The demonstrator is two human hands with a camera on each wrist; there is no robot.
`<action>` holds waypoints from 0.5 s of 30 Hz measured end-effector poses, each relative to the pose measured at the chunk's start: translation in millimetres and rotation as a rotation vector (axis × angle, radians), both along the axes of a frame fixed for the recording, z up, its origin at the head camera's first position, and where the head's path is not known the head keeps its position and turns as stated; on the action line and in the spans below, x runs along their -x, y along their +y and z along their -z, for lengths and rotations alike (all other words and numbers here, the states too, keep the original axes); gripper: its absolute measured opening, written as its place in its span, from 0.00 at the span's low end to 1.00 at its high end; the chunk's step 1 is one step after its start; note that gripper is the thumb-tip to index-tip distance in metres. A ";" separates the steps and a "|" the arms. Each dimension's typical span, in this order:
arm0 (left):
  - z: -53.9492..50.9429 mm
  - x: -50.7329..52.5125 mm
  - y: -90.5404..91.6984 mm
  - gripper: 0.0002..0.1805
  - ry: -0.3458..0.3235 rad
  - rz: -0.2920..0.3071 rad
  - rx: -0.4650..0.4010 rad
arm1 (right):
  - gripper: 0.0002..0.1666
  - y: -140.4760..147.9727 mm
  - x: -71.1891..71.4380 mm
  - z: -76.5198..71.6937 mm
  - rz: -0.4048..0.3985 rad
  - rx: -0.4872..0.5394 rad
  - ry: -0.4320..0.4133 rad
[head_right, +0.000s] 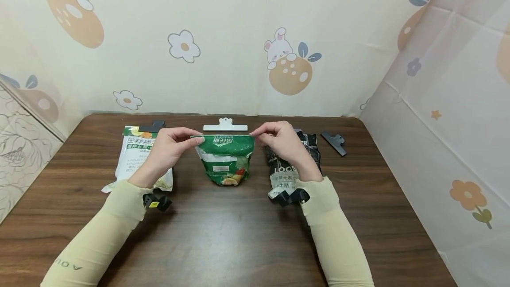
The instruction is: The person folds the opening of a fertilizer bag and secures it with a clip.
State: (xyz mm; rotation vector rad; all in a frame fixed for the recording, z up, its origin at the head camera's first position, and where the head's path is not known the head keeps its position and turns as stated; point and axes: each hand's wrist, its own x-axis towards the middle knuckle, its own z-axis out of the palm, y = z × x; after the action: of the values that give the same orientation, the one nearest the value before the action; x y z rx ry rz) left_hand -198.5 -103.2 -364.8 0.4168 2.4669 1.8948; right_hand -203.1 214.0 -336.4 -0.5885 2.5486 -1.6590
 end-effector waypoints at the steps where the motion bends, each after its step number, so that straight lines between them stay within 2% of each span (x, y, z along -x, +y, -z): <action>1: 0.1 -0.1 -0.4 0.13 0.005 -0.001 0.006 | 0.10 -1.9 -0.3 -1.4 0.012 -0.011 0.018; 5: -1.0 -1.1 -1.8 0.11 0.029 0.011 0.033 | 0.09 -16.8 -2.4 -9.0 0.030 -0.103 0.139; 11: -4.5 -0.9 -2.6 0.09 0.091 0.037 0.071 | 0.08 -62.5 -5.5 -20.5 -0.076 -0.315 0.419; 15: -2.7 -0.2 -3.0 0.09 0.120 0.047 0.073 | 0.08 -92.6 -6.3 -24.2 -0.126 -0.452 0.471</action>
State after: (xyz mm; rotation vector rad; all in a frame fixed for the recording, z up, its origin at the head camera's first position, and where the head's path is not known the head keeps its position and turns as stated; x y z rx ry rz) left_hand -198.3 -106.2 -362.1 0.5978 2.5656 1.8072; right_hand -196.7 121.4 -312.1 -1.1686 2.9756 -0.9304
